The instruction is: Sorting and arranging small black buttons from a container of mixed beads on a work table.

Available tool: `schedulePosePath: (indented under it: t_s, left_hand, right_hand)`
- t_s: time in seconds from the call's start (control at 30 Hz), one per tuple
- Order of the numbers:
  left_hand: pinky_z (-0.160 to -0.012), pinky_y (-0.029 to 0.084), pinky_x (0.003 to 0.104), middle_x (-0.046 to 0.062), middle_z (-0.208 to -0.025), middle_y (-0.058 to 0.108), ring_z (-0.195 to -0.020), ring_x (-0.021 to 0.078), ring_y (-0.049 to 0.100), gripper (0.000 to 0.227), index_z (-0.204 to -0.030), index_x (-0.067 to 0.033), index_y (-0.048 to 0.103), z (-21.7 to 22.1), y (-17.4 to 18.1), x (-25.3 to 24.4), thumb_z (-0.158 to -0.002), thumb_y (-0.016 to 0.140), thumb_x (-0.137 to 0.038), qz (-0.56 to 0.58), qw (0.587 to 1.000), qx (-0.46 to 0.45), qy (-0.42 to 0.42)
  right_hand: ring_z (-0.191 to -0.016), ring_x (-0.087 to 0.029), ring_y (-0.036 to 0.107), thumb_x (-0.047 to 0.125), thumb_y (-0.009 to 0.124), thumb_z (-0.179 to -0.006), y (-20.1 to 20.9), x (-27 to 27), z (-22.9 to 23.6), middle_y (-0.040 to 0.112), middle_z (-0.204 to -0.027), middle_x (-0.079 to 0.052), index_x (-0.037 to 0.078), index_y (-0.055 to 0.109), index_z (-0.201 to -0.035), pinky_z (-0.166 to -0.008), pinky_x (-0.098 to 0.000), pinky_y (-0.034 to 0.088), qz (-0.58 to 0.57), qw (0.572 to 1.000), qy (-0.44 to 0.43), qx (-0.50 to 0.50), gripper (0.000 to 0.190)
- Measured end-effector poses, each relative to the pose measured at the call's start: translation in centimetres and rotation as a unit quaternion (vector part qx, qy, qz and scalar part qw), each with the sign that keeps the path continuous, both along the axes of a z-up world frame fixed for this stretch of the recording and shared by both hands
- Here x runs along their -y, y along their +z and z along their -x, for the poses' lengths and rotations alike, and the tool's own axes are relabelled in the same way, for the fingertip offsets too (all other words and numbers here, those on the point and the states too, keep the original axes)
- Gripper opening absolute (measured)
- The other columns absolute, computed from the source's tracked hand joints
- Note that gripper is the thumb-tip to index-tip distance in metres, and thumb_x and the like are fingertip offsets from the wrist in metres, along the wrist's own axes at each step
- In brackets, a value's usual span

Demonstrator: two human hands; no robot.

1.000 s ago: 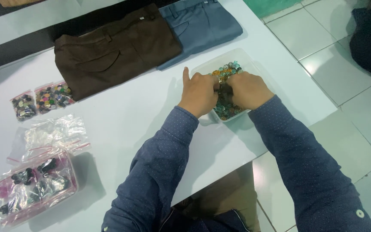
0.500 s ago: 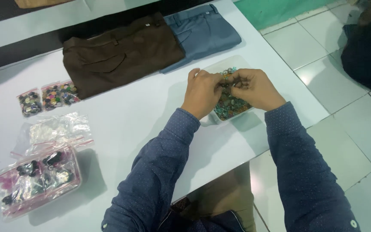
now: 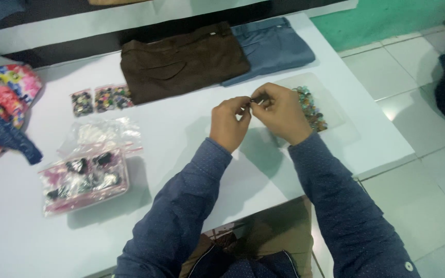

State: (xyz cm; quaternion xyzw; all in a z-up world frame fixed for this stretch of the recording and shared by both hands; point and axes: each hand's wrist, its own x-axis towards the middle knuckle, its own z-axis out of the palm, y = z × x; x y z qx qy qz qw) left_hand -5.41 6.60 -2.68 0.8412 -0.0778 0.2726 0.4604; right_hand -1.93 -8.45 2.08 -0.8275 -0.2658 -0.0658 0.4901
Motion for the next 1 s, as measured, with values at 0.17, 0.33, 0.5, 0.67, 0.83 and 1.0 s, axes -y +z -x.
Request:
schedulePosePath:
  t_s: [0.17, 0.33, 0.5, 0.67, 0.83, 1.0]
  left_hand:
    - [-0.074, 0.06, 0.03, 0.009, -0.088, 0.078, -0.078, 0.022, 0.074, 0.025, -0.107, -0.0072, 0.075, 2.4, -1.5, -4.9, -0.083, 0.072, -0.004, 0.034, 0.996, -0.051, 0.058]
    - [-0.085, 0.059, 0.034, -0.001, -0.092, 0.078, -0.091, 0.0203, 0.071, 0.031, -0.109, -0.021, 0.076, 1.4, -8.3, -10.5, -0.08, 0.075, -0.011, -0.048, 0.98, -0.132, 0.144]
    - [-0.095, 0.044, 0.034, -0.007, -0.095, 0.072, -0.108, 0.0188, 0.062, 0.027, -0.101, -0.031, 0.075, 1.2, -7.2, -10.9, -0.081, 0.075, -0.012, -0.142, 0.953, -0.214, 0.16]
    - [-0.105, 0.038, 0.038, -0.007, -0.098, 0.072, -0.112, 0.0176, 0.059, 0.023, -0.103, -0.0298, 0.074, 0.9, -7.1, -10.5, -0.087, 0.072, -0.013, -0.137, 0.952, -0.235, 0.14]
    - [-0.106, 0.038, 0.038, -0.005, -0.101, 0.073, -0.113, 0.0173, 0.06, 0.027, -0.113, -0.0277, 0.073, 0.9, -7.5, -10.7, -0.09, 0.07, -0.013, -0.138, 0.954, -0.23, 0.135]
    - [-0.106, 0.041, 0.038, -0.003, -0.102, 0.073, -0.113, 0.0182, 0.061, 0.03, -0.119, -0.0243, 0.069, 1.4, -6.9, -10.9, -0.09, 0.07, -0.015, -0.136, 0.96, -0.214, 0.121]
  right_hand:
    - [-0.07, -0.013, 0.069, 0.013, 0.082, -0.085, -3.1, -5.7, -0.2, 0.075, -0.084, -0.009, 0.01, 0.072, -0.096, -0.059, -0.0239, 0.052, -0.01, 0.999, 0.037, -0.023, 0.015]
    - [-0.075, -0.015, 0.067, 0.004, 0.076, -0.087, -6.7, -9.3, -0.8, 0.076, -0.09, -0.011, 0.007, 0.073, -0.101, -0.064, -0.0265, 0.053, 0.042, 0.994, 0.074, -0.065, 0.015]
    - [-0.089, -0.023, 0.071, 0.001, 0.071, -0.092, -6.5, -9.2, 0.1, 0.075, -0.097, -0.011, 0.008, 0.072, -0.109, -0.077, -0.0315, 0.059, 0.13, 0.987, 0.072, -0.067, 0.018]
    - [-0.092, -0.023, 0.07, 0.001, 0.07, -0.094, -7.1, -9.3, 0.1, 0.073, -0.098, -0.011, 0.008, 0.073, -0.106, -0.08, -0.0324, 0.059, 0.132, 0.987, 0.083, -0.047, 0.014]
    - [-0.094, -0.021, 0.069, 0.002, 0.069, -0.095, -7.1, -9.1, 0.0, 0.073, -0.101, -0.011, 0.009, 0.073, -0.112, -0.081, -0.0315, 0.058, 0.11, 0.988, 0.082, -0.075, 0.019]
    - [-0.095, -0.022, 0.069, 0.005, 0.072, -0.094, -6.2, -9.0, 0.3, 0.07, -0.105, -0.011, 0.009, 0.071, -0.116, -0.081, -0.0308, 0.059, 0.124, 0.986, 0.077, -0.078, 0.023]
